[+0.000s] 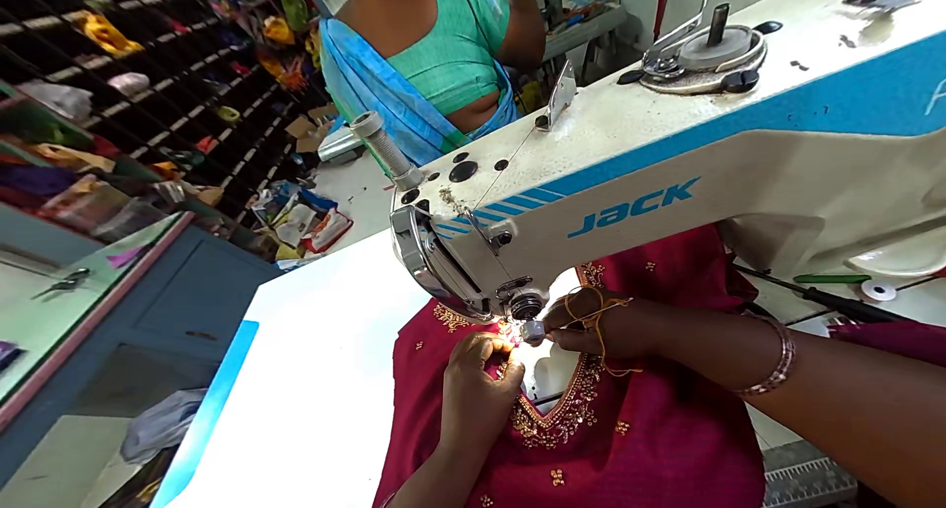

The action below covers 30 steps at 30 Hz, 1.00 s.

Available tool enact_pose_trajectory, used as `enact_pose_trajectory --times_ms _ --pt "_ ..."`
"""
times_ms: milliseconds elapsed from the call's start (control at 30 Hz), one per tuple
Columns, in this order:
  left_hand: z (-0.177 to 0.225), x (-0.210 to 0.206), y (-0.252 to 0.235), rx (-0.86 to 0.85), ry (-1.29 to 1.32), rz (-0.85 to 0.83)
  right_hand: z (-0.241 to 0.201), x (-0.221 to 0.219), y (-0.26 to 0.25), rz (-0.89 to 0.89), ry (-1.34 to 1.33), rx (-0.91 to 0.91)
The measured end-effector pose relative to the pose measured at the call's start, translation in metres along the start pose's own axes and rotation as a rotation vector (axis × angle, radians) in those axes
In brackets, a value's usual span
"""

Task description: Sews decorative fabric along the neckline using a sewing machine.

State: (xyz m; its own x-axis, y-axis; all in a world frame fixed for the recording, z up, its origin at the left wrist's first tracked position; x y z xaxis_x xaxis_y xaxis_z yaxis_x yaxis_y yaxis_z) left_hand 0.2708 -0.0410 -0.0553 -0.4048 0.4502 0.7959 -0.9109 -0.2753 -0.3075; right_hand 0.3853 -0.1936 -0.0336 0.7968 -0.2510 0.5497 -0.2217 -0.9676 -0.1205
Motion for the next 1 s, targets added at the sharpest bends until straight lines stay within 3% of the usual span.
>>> enact_pose_trajectory --times_ms 233,333,367,433,533,833,1000 --pt "0.000 -0.001 0.001 -0.056 -0.056 0.025 0.005 -0.003 -0.002 0.002 0.010 0.003" --pt "-0.001 -0.001 0.000 -0.025 -0.053 0.030 0.063 -0.025 -0.020 0.177 -0.026 0.364" --pt "-0.001 -0.001 0.000 -0.024 -0.046 0.036 0.072 -0.029 -0.023 0.189 -0.041 0.407" --pt "-0.001 -0.001 0.001 -0.029 -0.039 0.055 0.064 -0.024 -0.020 0.147 -0.026 0.353" --pt "0.002 0.001 0.000 -0.024 -0.036 0.064 0.004 -0.002 -0.002 -0.004 0.012 -0.001" --pt "0.002 0.001 -0.001 -0.019 -0.019 0.050 0.000 0.000 0.000 -0.011 0.007 -0.014" --pt "0.001 0.000 -0.001 -0.059 -0.041 0.046 0.007 -0.002 0.000 0.034 -0.008 0.067"
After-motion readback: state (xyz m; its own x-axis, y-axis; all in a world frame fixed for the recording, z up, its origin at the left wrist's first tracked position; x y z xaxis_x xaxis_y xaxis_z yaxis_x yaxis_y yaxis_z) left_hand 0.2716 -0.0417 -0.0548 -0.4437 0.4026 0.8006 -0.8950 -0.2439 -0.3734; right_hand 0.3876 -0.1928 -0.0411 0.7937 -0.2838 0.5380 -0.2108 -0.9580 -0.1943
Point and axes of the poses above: each hand's wrist, its own y-axis away from the middle knuckle, its own x-axis out of the back of the hand, z = x × y, the point moved 5 cm from there along -y, towards the middle knuckle, and after that the axes turned 6 degrees about -z, right-handed, at the moved point
